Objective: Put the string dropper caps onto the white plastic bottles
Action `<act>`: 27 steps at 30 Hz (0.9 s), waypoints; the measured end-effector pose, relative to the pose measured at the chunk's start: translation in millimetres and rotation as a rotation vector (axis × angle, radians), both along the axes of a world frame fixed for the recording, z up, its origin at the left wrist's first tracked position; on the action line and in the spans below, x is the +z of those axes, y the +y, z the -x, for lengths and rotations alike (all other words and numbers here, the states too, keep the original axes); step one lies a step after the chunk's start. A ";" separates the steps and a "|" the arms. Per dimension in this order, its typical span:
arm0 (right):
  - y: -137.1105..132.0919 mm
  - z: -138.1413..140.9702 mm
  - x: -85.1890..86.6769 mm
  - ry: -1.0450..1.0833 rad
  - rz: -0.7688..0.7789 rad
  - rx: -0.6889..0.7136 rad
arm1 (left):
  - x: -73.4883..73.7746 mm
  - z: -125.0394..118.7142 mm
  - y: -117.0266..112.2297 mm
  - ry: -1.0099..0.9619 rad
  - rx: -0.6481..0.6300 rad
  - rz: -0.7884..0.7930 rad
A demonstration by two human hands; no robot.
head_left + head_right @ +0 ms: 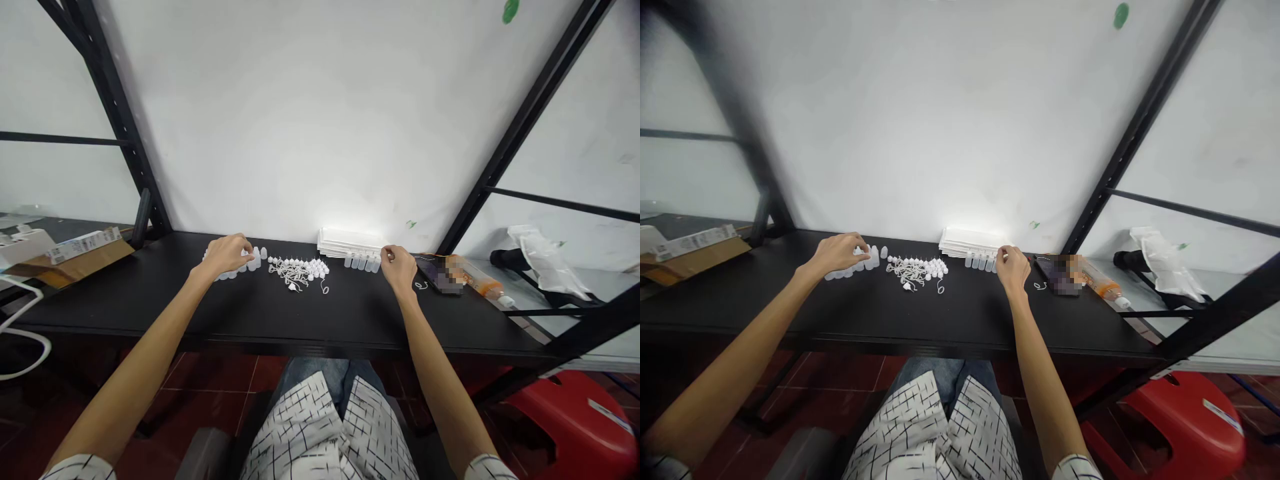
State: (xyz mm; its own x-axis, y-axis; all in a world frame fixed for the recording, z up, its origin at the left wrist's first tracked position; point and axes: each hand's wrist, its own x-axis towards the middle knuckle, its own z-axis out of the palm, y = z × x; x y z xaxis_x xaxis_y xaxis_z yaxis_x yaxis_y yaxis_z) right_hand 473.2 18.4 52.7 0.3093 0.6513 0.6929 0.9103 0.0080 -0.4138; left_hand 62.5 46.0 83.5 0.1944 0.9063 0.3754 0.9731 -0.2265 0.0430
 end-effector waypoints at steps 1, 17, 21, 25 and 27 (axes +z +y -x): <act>0.1 1.4 0.1 0.008 -0.021 0.021 | 2.3 -1.8 -2.2 -0.026 0.002 -0.009; 26.3 92.0 -9.4 -0.152 0.300 0.566 | -22.3 -100.0 28.7 -1.057 -0.434 0.057; 14.5 87.9 -10.4 -0.152 0.325 0.585 | -38.9 -107.9 16.3 -1.048 -0.485 0.169; 7.6 87.5 -4.5 -0.147 0.522 0.686 | -40.2 -119.7 8.4 -1.025 -0.500 0.180; 6.0 86.6 -2.3 -0.138 0.681 0.783 | -39.5 -123.7 7.6 -0.980 -0.526 0.151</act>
